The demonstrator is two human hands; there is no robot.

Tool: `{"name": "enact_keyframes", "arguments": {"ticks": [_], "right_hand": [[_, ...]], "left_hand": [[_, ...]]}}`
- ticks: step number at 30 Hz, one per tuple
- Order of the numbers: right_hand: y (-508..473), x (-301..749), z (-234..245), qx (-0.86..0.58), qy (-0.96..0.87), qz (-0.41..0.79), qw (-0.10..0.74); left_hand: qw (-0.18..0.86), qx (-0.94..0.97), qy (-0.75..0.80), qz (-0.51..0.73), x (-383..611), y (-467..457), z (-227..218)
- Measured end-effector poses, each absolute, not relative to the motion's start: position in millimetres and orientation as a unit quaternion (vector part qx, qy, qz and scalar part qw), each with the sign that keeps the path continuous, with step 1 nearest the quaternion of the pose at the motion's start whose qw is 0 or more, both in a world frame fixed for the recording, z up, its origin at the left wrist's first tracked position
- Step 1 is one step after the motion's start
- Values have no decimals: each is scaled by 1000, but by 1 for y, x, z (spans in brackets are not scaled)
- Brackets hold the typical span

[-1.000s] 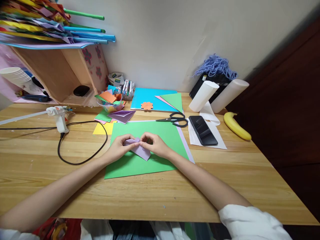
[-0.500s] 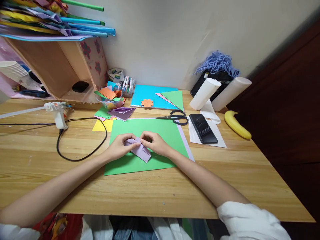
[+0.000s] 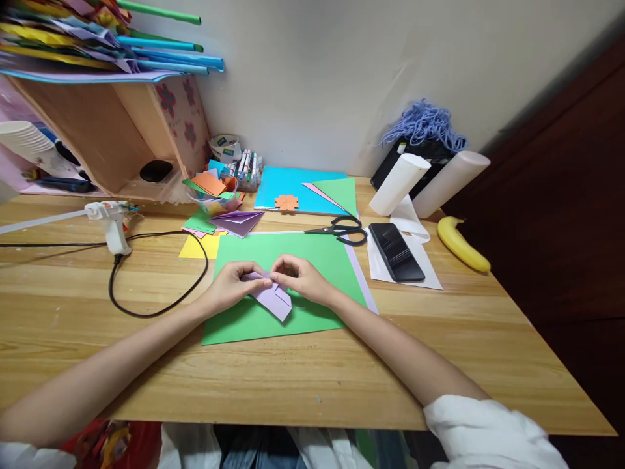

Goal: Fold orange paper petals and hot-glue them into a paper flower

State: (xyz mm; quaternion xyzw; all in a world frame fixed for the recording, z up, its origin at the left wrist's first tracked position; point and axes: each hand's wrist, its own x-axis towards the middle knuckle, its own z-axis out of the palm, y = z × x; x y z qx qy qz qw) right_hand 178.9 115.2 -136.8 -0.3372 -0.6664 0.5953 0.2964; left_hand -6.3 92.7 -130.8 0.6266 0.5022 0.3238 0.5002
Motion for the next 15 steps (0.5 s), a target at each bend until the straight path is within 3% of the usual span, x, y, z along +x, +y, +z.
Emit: {"name": "enact_keyframes", "arguments": {"ticks": [15], "right_hand": [[117, 179, -136, -349, -638, 632, 269]], "left_hand": [[498, 557, 519, 415, -9, 96, -138]]}}
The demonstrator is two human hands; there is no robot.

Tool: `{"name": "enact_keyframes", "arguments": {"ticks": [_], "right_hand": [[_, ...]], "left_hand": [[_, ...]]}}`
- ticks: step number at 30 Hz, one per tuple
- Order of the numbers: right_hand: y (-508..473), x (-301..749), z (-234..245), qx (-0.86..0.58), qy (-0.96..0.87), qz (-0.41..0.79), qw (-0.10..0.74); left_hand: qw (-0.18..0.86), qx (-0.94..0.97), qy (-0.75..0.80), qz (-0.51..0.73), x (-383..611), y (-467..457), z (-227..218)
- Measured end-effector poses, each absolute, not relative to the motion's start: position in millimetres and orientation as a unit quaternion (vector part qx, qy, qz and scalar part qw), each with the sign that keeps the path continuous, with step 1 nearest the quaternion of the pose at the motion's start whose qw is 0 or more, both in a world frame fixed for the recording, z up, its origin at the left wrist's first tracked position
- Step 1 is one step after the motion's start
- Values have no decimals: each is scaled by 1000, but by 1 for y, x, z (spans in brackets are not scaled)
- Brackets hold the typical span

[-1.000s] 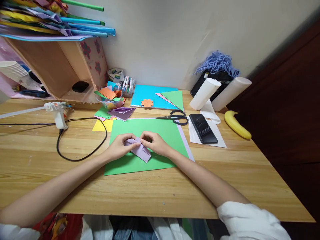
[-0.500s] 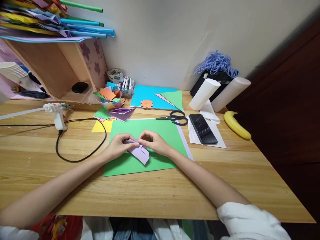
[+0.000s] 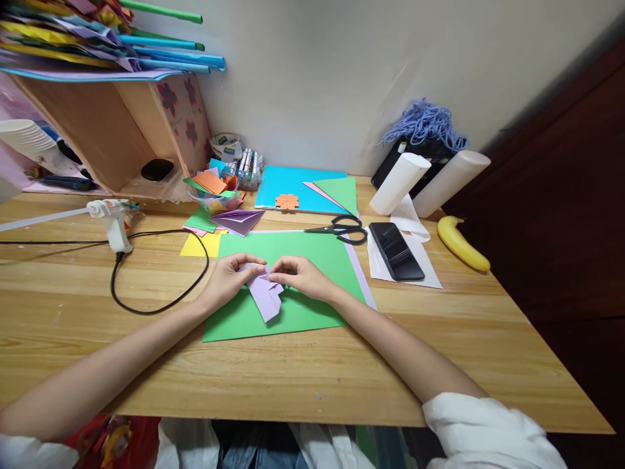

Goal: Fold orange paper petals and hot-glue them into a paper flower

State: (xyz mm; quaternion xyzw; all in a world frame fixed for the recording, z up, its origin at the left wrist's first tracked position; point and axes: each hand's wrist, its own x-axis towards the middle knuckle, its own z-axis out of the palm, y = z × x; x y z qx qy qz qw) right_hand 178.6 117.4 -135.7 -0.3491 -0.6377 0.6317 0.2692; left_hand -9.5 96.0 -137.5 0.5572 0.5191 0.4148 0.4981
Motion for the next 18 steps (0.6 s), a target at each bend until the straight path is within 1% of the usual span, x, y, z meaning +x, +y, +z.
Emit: {"name": "enact_keyframes", "arguments": {"ticks": [8, 13, 18], "right_hand": [[117, 178, -135, -360, -652, 615, 259], [117, 177, -137, -360, -655, 613, 257], [116, 177, -137, -373, -660, 597, 261]], "left_hand": [[468, 583, 529, 402, -10, 94, -137], [469, 590, 520, 401, -11, 94, -140], [454, 602, 509, 415, -10, 92, -139]]}}
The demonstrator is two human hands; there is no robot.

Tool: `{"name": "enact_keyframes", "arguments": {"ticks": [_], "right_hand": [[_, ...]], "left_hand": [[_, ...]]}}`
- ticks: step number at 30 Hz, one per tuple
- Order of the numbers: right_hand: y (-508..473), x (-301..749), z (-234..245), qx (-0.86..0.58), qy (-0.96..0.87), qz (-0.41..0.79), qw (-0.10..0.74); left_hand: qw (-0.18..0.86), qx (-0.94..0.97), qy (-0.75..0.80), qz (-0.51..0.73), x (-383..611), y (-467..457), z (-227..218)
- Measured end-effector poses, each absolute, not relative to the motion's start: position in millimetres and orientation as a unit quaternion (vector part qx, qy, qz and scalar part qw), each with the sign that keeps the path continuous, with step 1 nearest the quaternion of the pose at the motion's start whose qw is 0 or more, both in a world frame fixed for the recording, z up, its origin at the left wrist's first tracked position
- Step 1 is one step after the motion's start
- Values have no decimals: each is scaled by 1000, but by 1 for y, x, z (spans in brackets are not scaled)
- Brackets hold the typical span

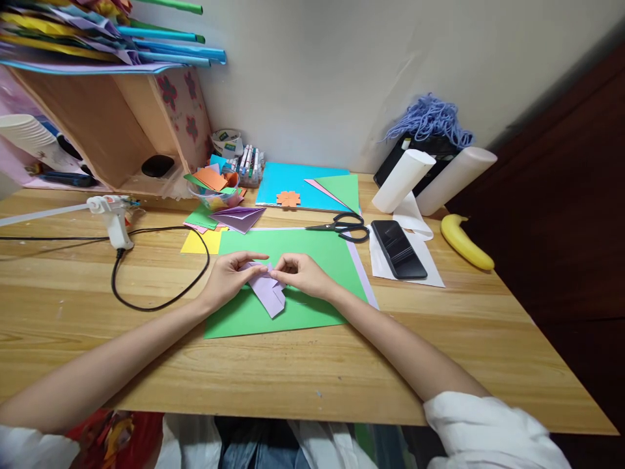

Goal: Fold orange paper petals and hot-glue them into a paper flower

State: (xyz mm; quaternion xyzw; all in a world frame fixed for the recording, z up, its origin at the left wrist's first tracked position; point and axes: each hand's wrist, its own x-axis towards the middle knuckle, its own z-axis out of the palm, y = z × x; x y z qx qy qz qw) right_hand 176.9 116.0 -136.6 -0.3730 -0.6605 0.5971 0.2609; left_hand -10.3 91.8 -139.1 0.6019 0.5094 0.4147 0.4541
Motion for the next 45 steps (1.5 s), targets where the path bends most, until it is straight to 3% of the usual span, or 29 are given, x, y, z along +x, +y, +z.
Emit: {"name": "enact_keyframes", "arguments": {"ticks": [9, 22, 45], "right_hand": [[115, 177, -141, -390, -682, 550, 283], [120, 181, -136, -348, -616, 647, 284], [121, 182, -141, -368, -625, 631, 275]], "left_hand": [[434, 622, 508, 408, -10, 91, -136], [485, 609, 488, 394, -8, 92, -129], [479, 621, 474, 400, -7, 89, -131]]}}
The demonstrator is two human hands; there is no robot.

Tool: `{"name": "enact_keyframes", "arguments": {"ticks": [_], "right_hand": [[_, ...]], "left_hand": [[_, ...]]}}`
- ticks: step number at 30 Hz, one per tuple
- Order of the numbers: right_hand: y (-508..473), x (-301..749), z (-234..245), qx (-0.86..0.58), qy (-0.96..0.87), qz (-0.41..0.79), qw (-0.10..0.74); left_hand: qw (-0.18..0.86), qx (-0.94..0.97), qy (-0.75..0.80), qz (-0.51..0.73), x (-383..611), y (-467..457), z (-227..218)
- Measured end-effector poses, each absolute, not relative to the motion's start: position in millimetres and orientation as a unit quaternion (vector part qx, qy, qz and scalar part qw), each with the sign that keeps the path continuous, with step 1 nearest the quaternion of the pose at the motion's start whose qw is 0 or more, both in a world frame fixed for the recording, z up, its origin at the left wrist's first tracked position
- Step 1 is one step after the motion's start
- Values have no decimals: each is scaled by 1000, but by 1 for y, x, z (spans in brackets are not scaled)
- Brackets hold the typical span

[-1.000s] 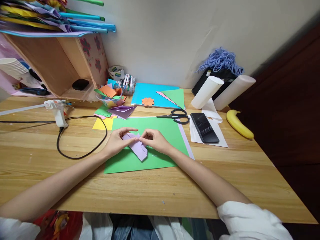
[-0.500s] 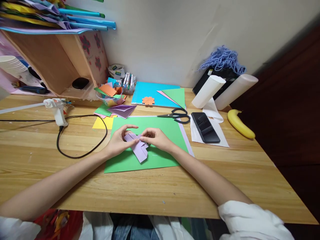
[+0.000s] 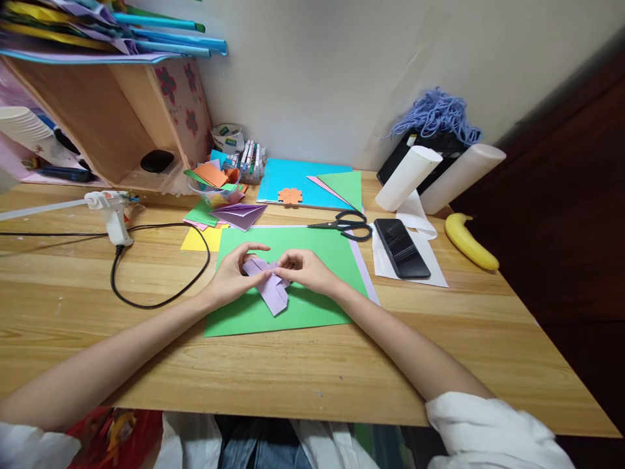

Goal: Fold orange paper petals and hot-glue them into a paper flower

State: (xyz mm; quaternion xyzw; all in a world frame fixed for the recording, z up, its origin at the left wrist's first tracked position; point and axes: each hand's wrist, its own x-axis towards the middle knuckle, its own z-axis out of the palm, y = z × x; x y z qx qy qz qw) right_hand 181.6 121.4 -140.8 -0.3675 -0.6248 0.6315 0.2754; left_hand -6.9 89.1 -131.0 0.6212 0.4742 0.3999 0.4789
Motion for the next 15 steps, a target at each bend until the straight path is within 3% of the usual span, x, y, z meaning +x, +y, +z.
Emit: {"name": "enact_keyframes", "arguments": {"ticks": [15], "right_hand": [[116, 179, -139, -374, -674, 573, 278]], "left_hand": [[486, 612, 488, 389, -6, 89, -132]]}}
